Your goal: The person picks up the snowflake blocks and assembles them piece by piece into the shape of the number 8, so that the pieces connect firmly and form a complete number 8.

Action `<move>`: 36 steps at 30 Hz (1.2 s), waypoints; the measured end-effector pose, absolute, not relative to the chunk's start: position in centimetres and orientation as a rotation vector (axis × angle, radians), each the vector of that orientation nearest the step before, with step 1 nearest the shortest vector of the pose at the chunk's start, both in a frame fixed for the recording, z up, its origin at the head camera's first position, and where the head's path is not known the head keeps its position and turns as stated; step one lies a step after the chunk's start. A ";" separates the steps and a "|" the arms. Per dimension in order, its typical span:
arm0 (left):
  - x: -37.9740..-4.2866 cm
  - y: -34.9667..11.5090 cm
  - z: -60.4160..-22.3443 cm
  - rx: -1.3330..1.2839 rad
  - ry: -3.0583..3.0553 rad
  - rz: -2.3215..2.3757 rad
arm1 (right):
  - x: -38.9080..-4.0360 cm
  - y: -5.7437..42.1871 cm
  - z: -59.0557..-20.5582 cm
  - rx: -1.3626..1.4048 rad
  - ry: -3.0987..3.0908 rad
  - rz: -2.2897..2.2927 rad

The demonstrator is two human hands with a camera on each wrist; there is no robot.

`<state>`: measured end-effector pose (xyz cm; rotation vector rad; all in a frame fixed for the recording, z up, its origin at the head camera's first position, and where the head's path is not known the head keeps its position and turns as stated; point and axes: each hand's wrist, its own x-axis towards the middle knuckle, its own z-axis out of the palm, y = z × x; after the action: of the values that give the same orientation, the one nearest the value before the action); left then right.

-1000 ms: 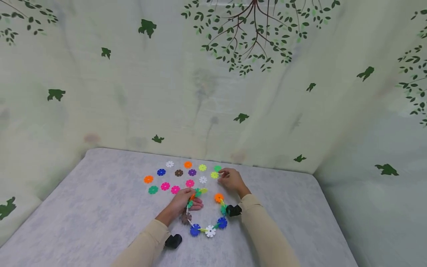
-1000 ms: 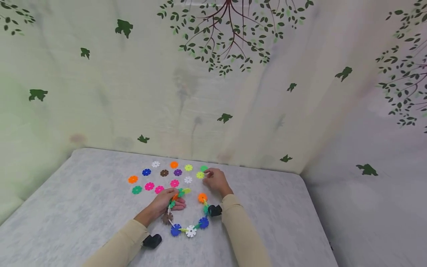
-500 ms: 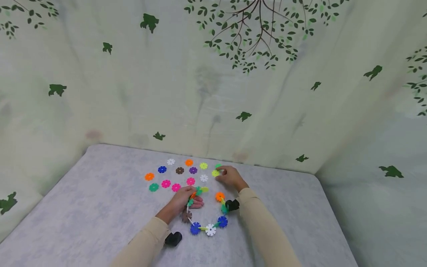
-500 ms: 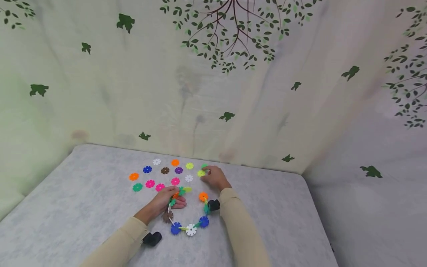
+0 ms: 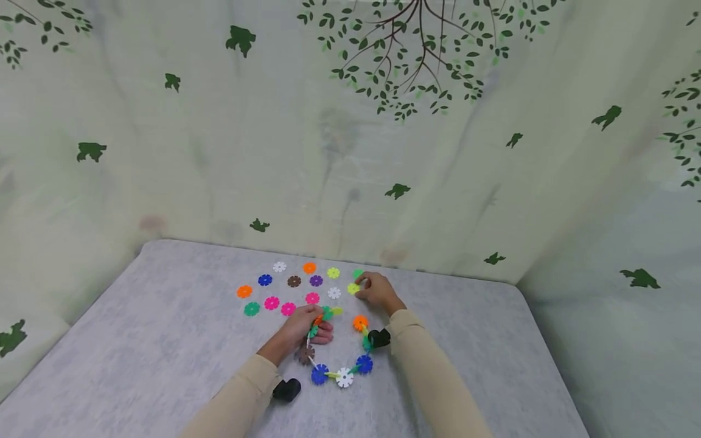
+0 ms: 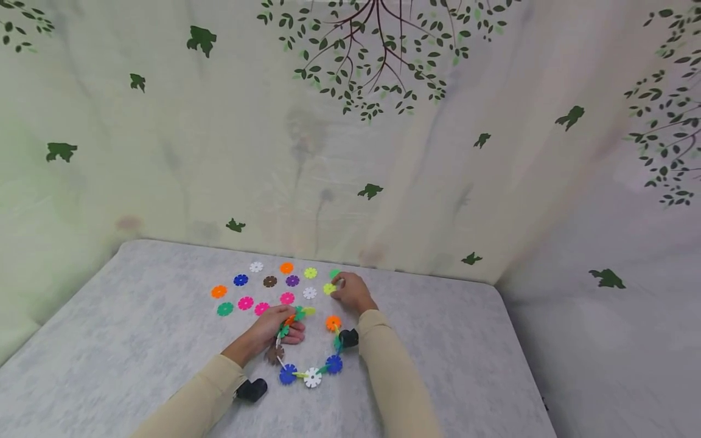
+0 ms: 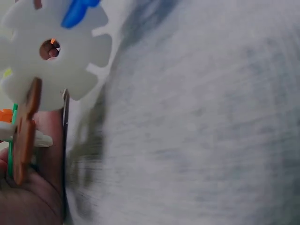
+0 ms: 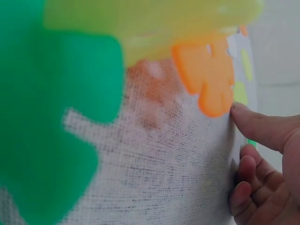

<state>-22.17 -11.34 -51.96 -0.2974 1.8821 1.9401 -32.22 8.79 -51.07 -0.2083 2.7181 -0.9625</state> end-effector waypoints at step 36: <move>-22.8 -10.1 -52.5 -0.206 1.975 1.885 | -27.2 10.6 -51.3 -0.045 2.280 -1.725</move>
<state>-22.77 -10.14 -52.53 -0.2055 1.9753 1.8852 -27.17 10.55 -51.31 -0.0447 2.2799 -1.7251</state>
